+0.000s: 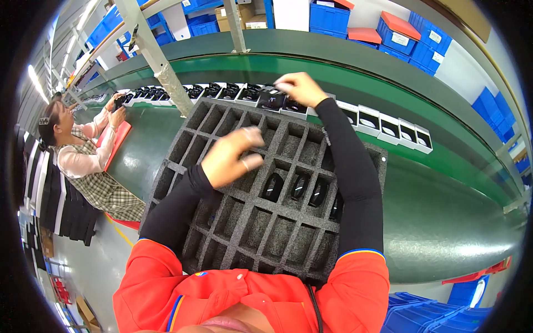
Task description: The person assembles electronic products by hand on a production line, then places the finished products into a storage tray.
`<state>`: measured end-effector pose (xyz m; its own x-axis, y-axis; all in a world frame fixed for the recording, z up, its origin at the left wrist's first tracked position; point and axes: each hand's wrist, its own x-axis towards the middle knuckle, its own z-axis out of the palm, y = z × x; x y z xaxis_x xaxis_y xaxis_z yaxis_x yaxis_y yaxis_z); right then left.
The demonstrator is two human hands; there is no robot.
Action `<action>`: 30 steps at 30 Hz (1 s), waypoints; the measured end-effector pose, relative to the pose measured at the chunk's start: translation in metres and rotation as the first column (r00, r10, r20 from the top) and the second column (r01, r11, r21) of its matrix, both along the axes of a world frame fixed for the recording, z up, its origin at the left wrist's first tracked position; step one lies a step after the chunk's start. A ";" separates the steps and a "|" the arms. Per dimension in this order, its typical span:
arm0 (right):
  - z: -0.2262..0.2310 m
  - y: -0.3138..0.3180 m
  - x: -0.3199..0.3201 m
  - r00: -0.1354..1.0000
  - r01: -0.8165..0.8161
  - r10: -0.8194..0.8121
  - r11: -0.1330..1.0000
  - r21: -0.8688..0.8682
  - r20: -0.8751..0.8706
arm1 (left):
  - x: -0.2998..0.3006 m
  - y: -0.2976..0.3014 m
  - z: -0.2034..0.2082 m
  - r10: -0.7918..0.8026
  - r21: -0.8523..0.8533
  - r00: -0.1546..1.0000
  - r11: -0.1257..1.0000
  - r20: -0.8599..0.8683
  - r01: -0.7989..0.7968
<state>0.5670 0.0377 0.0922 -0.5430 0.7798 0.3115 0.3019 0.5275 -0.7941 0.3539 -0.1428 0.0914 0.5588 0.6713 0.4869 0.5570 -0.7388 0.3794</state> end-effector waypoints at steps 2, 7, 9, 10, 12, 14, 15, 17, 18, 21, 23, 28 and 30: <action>-0.022 0.025 0.034 0.959 0.281 -0.281 0.960 0.003 -0.034 | 0.014 -0.016 -0.007 -0.161 -0.066 0.959 0.987 -0.233 0.149; -0.068 0.062 0.086 0.646 0.686 -0.728 0.685 0.243 0.228 | 0.041 -0.019 -0.015 0.004 -0.025 0.858 0.999 -0.514 -0.020; -0.070 0.061 0.073 0.619 0.679 -0.726 0.686 0.260 0.299 | 0.039 -0.013 -0.014 -0.024 -0.088 0.865 0.996 -0.501 -0.023; -0.070 0.059 0.069 0.584 0.672 -0.725 0.684 0.282 0.365 | 0.033 -0.009 -0.017 -0.117 -0.195 0.920 0.980 -0.375 0.045; -0.069 0.061 0.077 0.594 0.676 -0.707 0.698 0.237 0.384 | 0.025 -0.001 -0.006 -0.252 -0.375 0.965 0.904 -0.078 0.205; -0.062 0.058 0.078 0.618 0.699 -0.737 0.675 0.236 0.274 | 0.022 0.003 0.020 -0.262 -0.571 0.898 0.701 0.353 0.428; -0.056 0.055 0.077 0.666 0.646 -0.719 0.689 0.328 0.198 | 0.022 0.008 0.020 -0.142 -0.633 0.783 0.510 0.606 0.582; -0.038 0.038 0.060 0.837 0.470 -0.538 0.799 0.375 0.097 | 0.020 0.009 0.023 0.146 -0.651 0.662 0.425 0.735 0.629; -0.023 0.027 0.041 0.902 0.392 -0.430 0.853 0.345 0.037 | 0.016 0.012 0.023 0.179 -0.666 0.676 0.468 0.715 0.580; 0.022 -0.027 -0.019 0.999 0.018 -0.005 0.971 0.237 -0.054 | 0.003 0.019 0.010 0.251 -0.640 0.640 0.587 0.726 0.496; 0.040 -0.066 -0.046 0.972 -0.232 0.236 0.944 0.233 0.011 | -0.006 0.020 0.012 0.282 -0.609 0.593 0.638 0.754 0.471; 0.043 -0.076 -0.046 0.988 -0.144 0.156 0.908 0.392 0.003 | -0.005 0.029 0.006 0.292 -0.600 0.573 0.648 0.765 0.470; 0.041 -0.074 -0.046 0.949 -0.302 0.309 0.821 0.485 0.067 | -0.007 0.031 0.007 0.293 -0.606 0.586 0.653 0.755 0.455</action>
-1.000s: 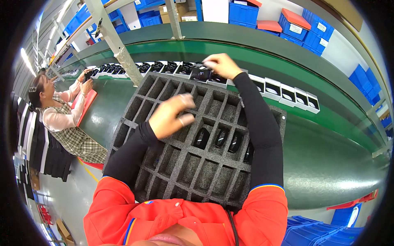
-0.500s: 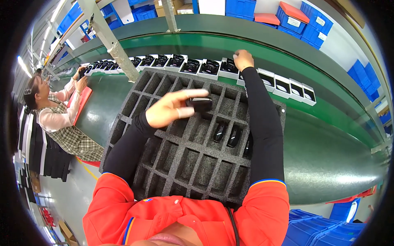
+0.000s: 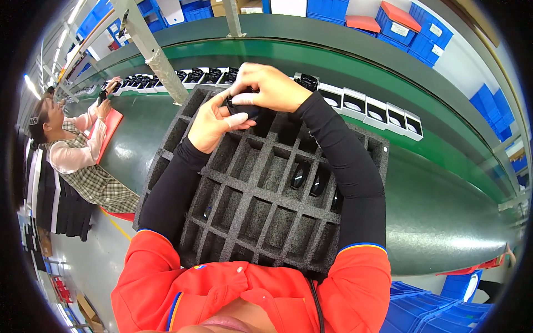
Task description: The person assembles electronic products by hand on a production line, then places the finished products into a storage tray.
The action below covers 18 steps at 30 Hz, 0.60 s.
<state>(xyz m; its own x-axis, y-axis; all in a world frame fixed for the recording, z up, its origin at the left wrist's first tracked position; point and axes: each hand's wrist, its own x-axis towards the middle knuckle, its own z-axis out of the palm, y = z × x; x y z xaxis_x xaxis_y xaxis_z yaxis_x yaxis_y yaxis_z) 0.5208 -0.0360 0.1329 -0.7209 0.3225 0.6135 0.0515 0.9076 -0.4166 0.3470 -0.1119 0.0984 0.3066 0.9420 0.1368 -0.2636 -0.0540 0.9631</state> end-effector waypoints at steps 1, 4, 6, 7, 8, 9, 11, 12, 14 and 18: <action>-0.002 0.006 0.000 0.996 -0.057 0.053 0.997 0.052 0.076 | 0.001 0.000 0.000 0.001 -0.004 1.000 1.000 0.000 -0.001; 0.001 0.012 0.011 0.981 -0.070 0.141 0.894 -0.443 0.130 | 0.003 0.001 -0.006 -0.039 0.019 0.999 0.999 -0.033 0.040; 0.002 0.015 0.008 0.995 -0.077 0.043 0.910 -0.408 -0.091 | 0.007 -0.001 -0.002 -0.018 0.047 0.999 0.999 -0.039 0.020; 0.005 0.015 0.012 0.993 0.089 -0.052 0.924 -0.371 0.108 | 0.008 -0.003 0.001 0.004 0.075 0.999 0.997 -0.044 -0.001; -0.002 0.013 0.012 0.996 -0.016 0.053 0.894 -0.447 0.070 | 0.009 -0.005 0.002 -0.028 0.094 0.999 0.995 -0.039 0.031; -0.004 0.018 0.014 0.988 0.001 0.073 0.878 -0.479 0.135 | 0.011 -0.006 0.000 -0.009 0.069 0.997 0.998 -0.082 0.014; -0.006 0.027 0.018 0.979 0.014 0.088 0.871 -0.491 0.185 | 0.020 -0.012 -0.010 0.128 0.057 0.977 0.991 -0.170 -0.120; -0.009 0.034 0.026 0.978 0.098 0.018 0.842 -0.531 0.209 | 0.028 -0.017 -0.011 0.256 0.240 0.896 0.955 -0.361 -0.176; -0.026 0.062 0.056 0.975 0.196 -0.110 0.833 -0.517 0.193 | 0.047 -0.032 -0.007 0.439 0.568 0.698 0.821 -0.565 -0.056; -0.047 0.102 0.111 0.857 0.507 -0.455 0.829 -0.238 0.241 | 0.073 -0.050 -0.029 0.356 0.667 0.589 0.574 -0.725 0.474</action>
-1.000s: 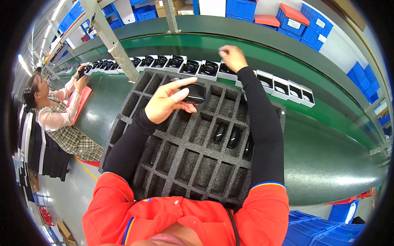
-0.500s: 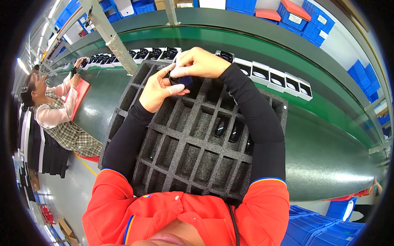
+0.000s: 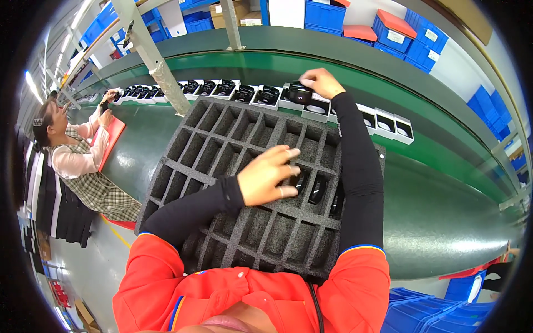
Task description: The person assembles electronic products by hand on a production line, then places the finished products into a storage tray.
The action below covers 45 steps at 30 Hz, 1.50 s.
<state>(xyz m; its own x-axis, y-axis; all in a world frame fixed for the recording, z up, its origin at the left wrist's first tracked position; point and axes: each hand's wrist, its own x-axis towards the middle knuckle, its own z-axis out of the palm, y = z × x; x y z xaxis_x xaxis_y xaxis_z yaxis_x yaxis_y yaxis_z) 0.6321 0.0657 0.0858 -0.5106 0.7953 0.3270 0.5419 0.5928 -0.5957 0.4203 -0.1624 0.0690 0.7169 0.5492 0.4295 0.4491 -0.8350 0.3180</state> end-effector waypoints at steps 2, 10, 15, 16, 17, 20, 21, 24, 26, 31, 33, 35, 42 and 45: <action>-0.019 0.008 0.009 0.938 0.309 -0.314 0.949 0.053 0.147 | 0.010 -0.008 0.006 0.044 -0.007 0.974 0.999 -0.224 -0.047; -0.050 0.021 0.035 0.921 0.363 -0.359 0.932 0.004 0.151 | 0.027 0.003 0.002 -0.007 -0.131 0.982 0.991 -0.190 -0.019; 0.004 -0.009 0.009 0.989 0.123 -0.130 0.987 -0.101 -0.064 | -0.010 0.033 0.028 0.049 -0.760 0.853 0.482 0.520 0.436; 0.013 -0.016 0.011 0.993 0.073 -0.076 0.997 -0.034 -0.095 | -0.010 0.037 0.029 0.069 -0.695 0.762 0.470 0.644 0.545; 0.022 -0.024 0.018 0.996 0.068 -0.067 0.997 0.024 -0.065 | -0.005 0.039 0.032 0.251 -0.739 0.696 0.269 0.673 0.618; 0.052 -0.072 -0.007 0.969 -0.049 0.047 0.999 -0.001 -0.241 | -0.014 0.050 0.034 0.396 -0.793 0.691 0.387 0.604 0.471; 0.058 -0.087 -0.012 0.966 -0.123 0.111 0.992 -0.035 -0.232 | -0.012 0.052 0.034 0.422 -0.789 0.670 0.404 0.610 0.463; 0.058 -0.120 -0.031 0.961 -0.273 0.272 0.962 -0.008 -0.049 | -0.017 0.062 0.027 0.417 -0.754 0.638 0.475 0.647 0.454; 0.056 -0.127 -0.032 0.965 -0.257 0.259 0.965 -0.060 0.039 | -0.016 0.062 0.024 0.424 -0.759 0.646 0.496 0.635 0.421; 0.043 -0.111 -0.014 0.842 -0.406 0.245 0.875 -0.264 -0.480 | -0.007 0.060 0.024 0.375 -0.750 0.690 0.542 0.619 0.379; 0.042 -0.109 -0.019 0.930 -0.269 0.216 0.952 -0.149 -0.297 | -0.008 0.061 0.020 0.391 -0.748 0.696 0.582 0.602 0.320; 0.031 -0.100 -0.018 0.952 -0.301 0.290 0.943 -0.141 -0.093 | -0.006 0.057 0.021 0.342 -0.723 0.699 0.587 0.629 0.364; -0.004 -0.030 0.034 0.939 0.289 -0.311 0.945 -0.153 -0.146 | 0.031 0.010 0.002 -0.007 0.000 0.973 1.000 0.232 0.008; -0.044 0.001 0.045 0.872 0.476 -0.486 0.870 0.133 0.059 | 0.051 -0.016 -0.001 0.019 -0.064 0.988 0.998 -0.153 -0.029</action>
